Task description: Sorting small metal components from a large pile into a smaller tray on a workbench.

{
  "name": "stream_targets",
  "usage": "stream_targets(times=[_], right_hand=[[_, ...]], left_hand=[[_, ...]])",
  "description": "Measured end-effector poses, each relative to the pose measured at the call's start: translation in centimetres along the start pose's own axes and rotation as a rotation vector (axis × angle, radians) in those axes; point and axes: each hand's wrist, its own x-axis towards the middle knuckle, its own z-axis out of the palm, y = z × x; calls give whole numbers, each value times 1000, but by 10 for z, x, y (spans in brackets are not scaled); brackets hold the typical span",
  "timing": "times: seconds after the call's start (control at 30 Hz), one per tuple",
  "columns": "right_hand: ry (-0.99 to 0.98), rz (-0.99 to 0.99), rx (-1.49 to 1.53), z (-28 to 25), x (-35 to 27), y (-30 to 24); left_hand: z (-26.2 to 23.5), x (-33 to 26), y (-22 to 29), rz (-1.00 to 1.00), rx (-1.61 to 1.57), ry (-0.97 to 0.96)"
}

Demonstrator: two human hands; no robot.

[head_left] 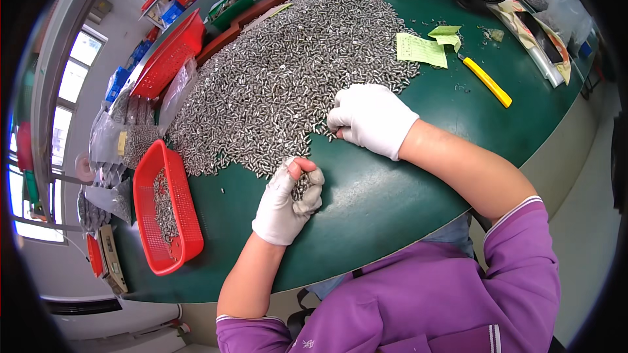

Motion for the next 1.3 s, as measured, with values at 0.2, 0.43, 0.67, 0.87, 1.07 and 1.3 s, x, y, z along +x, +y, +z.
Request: stream_targets(times=[0.2,0.43,0.67,0.87,1.07,1.3], right_hand=[[82,-36,440,5,-1,-7],[-27,-118,771,4,-8,-27],[220,-105,229,2,-2,-4],[-9,-89,73,1,-1,2],[59,-157,-140,0,1,-5],[-21,-64,-184,-3,2,-8]], left_hand=[[1,-1,1,1,81,-33],[-2,2,-4,24,151,-60],[3,0,0,-7,99,-17],[-2,0,0,-23,102,-8],[2,0,0,-6,136,12],[0,-1,-1,25,161,-16]])
